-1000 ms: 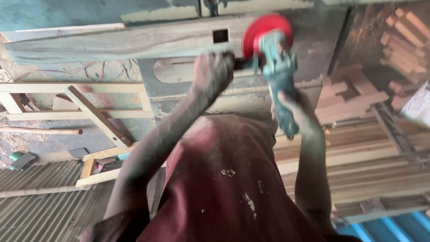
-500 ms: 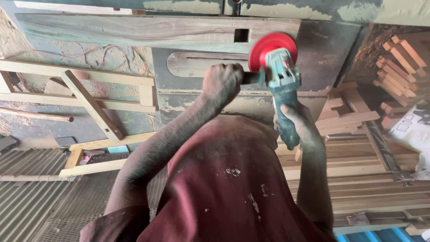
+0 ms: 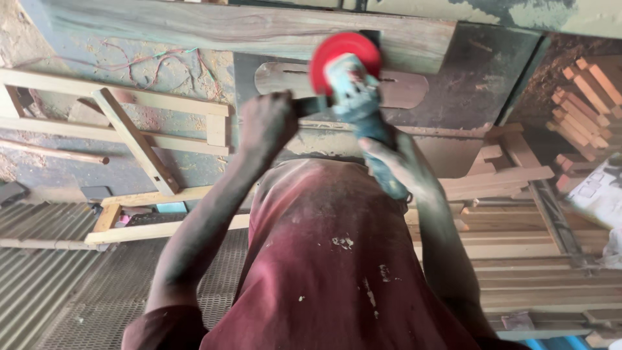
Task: The person uses an angle grinder with a sanding disc to smooth the surface of a wooden plank on a workbench. They repeatedly move the tool along the wood, flip the plank to work on different sides, and occasionally pause to reposition the piece.
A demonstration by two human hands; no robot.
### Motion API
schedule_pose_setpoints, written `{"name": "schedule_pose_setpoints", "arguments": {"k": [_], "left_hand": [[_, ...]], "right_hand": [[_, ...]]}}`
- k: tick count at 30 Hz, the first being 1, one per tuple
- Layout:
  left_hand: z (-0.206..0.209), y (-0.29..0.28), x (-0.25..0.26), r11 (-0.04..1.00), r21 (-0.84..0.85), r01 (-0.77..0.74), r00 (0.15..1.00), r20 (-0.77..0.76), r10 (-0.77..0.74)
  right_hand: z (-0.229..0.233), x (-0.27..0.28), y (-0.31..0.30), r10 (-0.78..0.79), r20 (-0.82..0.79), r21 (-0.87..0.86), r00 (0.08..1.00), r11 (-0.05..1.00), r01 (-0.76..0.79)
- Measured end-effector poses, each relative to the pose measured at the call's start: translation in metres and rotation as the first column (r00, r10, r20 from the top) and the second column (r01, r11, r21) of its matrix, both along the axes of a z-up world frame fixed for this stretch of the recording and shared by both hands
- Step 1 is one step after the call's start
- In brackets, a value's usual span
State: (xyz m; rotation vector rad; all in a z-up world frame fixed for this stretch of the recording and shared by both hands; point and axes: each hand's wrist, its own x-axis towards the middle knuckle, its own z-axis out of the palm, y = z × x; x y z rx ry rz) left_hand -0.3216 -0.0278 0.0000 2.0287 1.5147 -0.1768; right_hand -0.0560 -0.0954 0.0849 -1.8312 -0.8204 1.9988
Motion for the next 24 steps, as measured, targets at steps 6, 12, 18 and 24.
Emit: {"name": "schedule_pose_setpoints", "arguments": {"k": [6,12,18,24], "left_hand": [[-0.002,0.009,-0.002,0.999,-0.006,0.046,0.999,0.023,-0.046],[-0.018,0.002,0.109,0.981,0.116,0.157,0.958,0.223,-0.179],[-0.010,0.008,0.162,0.944,0.254,0.212,0.946,0.190,-0.264],[-0.013,0.025,0.123,0.948,0.177,0.264,0.958,0.065,-0.278]], "right_hand": [[0.011,0.006,0.005,0.001,-0.008,-0.050,1.000,0.999,-0.002],[0.018,0.093,-0.032,-0.162,0.062,-0.081,0.985,0.983,0.167],[0.020,0.123,-0.039,-0.288,0.084,-0.056,0.954,0.954,0.294],[0.003,0.096,-0.023,-0.245,-0.012,0.005,0.969,0.970,0.245]]}}
